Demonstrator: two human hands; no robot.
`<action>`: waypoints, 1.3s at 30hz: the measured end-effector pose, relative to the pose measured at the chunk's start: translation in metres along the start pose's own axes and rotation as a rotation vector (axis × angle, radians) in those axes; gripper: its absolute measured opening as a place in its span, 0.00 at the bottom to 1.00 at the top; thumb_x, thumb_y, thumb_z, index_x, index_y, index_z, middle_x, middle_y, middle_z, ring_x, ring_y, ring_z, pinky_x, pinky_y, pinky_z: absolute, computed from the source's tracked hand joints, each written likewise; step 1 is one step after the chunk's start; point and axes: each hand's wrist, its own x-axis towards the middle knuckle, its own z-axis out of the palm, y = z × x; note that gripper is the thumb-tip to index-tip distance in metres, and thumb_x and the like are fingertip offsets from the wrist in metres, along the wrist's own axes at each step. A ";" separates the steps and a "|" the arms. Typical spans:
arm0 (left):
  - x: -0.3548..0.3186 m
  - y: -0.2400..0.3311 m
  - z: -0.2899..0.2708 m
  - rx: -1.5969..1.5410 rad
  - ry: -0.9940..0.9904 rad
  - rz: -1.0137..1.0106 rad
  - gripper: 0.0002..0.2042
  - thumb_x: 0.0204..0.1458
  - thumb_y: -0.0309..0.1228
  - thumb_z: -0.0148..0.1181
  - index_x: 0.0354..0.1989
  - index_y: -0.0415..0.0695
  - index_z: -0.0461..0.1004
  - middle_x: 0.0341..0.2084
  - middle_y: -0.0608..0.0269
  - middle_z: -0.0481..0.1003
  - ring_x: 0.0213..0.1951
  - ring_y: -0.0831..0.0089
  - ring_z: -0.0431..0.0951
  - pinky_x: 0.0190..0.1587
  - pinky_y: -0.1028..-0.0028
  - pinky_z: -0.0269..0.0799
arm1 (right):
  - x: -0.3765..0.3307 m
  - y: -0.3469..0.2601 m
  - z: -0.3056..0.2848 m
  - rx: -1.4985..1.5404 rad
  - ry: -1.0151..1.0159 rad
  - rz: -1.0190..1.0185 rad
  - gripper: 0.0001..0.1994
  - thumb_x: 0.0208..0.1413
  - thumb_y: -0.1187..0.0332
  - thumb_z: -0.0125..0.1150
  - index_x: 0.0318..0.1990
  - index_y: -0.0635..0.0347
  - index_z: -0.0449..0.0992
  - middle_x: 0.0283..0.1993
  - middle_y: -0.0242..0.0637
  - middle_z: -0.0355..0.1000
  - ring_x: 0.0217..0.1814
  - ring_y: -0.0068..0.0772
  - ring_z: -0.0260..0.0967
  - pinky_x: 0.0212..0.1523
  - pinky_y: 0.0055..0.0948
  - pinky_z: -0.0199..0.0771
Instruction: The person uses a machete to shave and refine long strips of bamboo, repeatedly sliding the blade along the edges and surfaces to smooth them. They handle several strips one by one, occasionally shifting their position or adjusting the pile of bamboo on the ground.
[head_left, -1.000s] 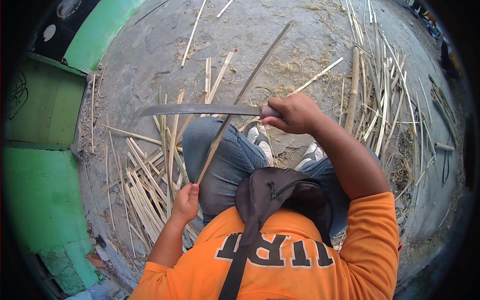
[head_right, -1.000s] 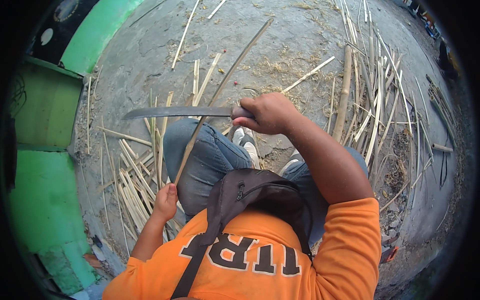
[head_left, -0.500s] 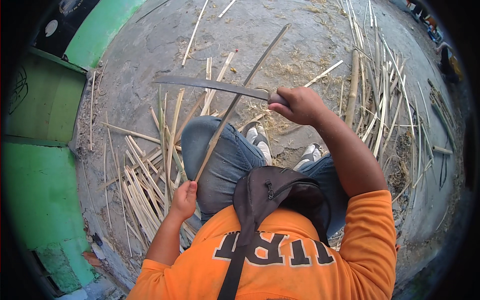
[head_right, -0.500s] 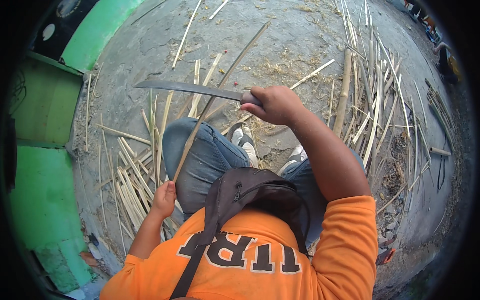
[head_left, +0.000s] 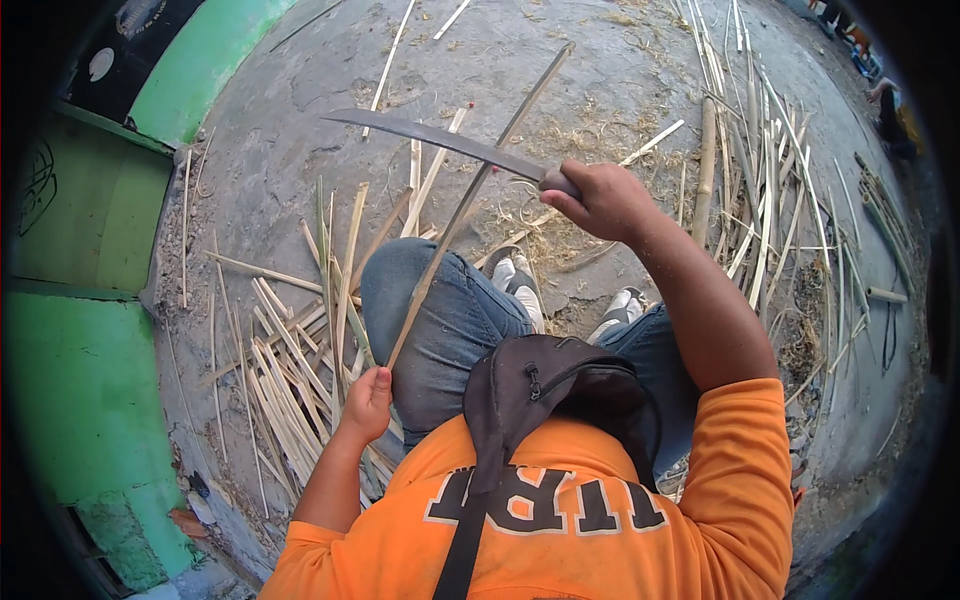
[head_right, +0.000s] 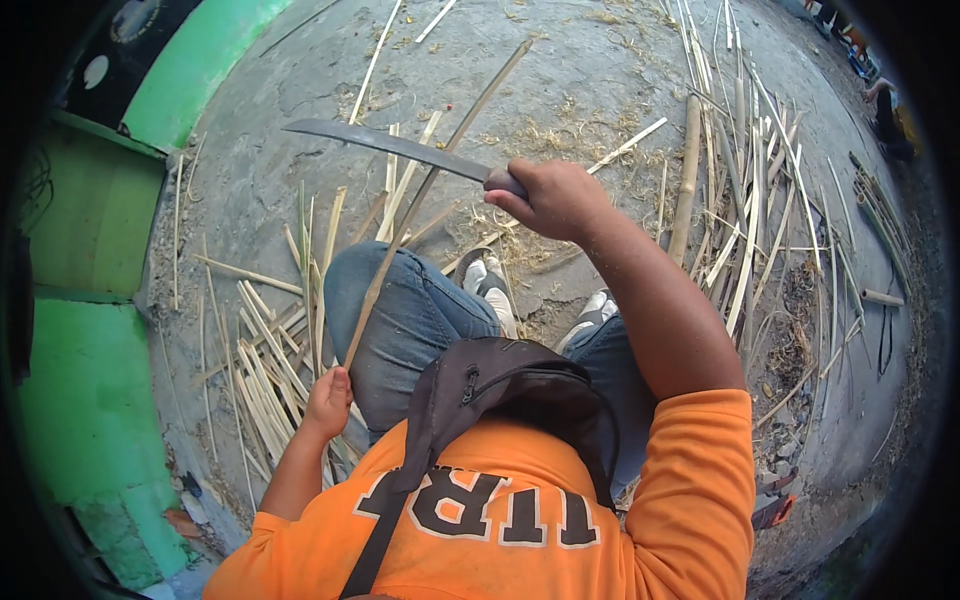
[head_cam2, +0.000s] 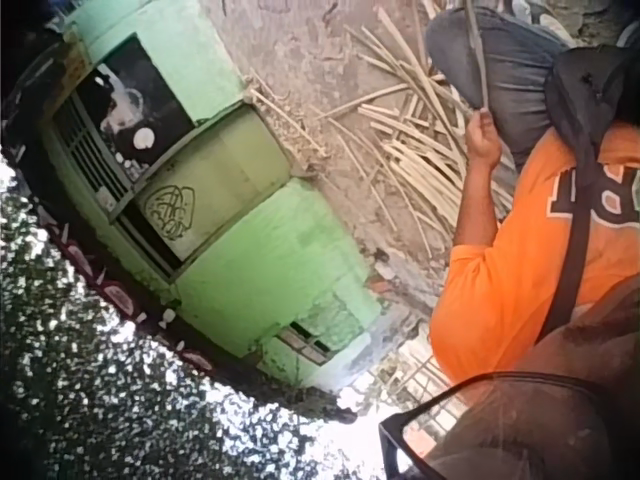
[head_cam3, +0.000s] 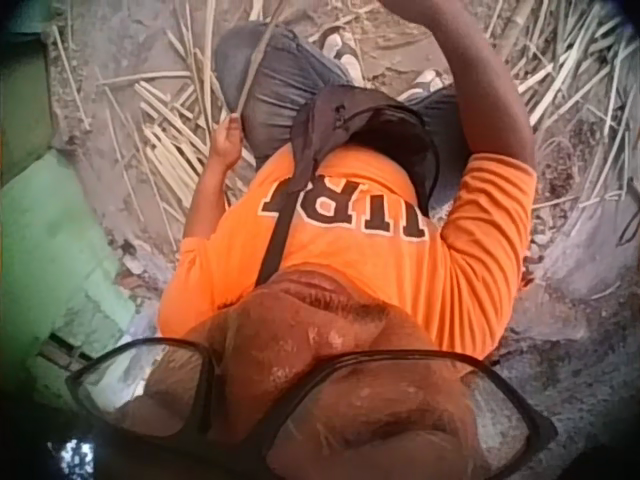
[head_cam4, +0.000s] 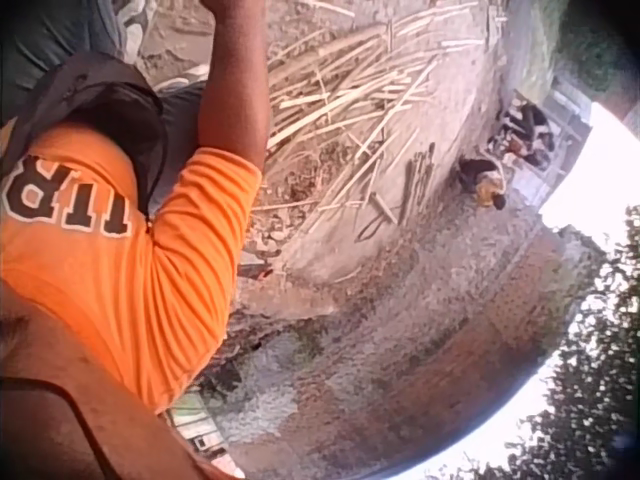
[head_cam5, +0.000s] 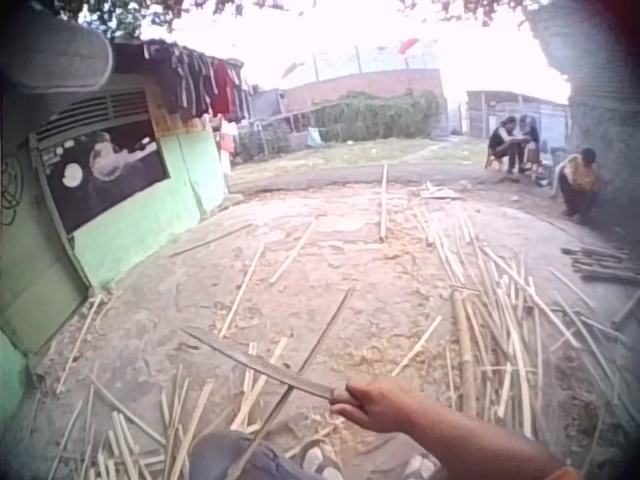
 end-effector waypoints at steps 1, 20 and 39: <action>0.002 -0.003 0.001 0.003 -0.001 0.005 0.34 0.70 0.62 0.40 0.29 0.39 0.69 0.18 0.62 0.67 0.24 0.71 0.69 0.30 0.67 0.65 | -0.001 -0.007 0.001 0.027 0.002 -0.020 0.27 0.64 0.35 0.56 0.40 0.53 0.77 0.28 0.48 0.77 0.35 0.60 0.78 0.35 0.53 0.76; -0.004 -0.004 0.003 0.021 0.042 0.055 0.33 0.70 0.62 0.42 0.29 0.40 0.67 0.19 0.62 0.67 0.25 0.71 0.69 0.30 0.68 0.65 | -0.002 -0.021 -0.018 -0.076 -0.117 -0.140 0.27 0.65 0.36 0.56 0.41 0.53 0.78 0.28 0.47 0.77 0.33 0.57 0.78 0.35 0.52 0.76; 0.006 -0.013 -0.006 -0.275 -0.111 -0.061 0.30 0.70 0.62 0.43 0.30 0.45 0.66 0.19 0.72 0.63 0.22 0.81 0.62 0.25 0.77 0.58 | 0.003 0.030 -0.034 0.054 0.027 -0.015 0.26 0.64 0.38 0.58 0.39 0.55 0.77 0.28 0.46 0.77 0.32 0.56 0.78 0.35 0.49 0.76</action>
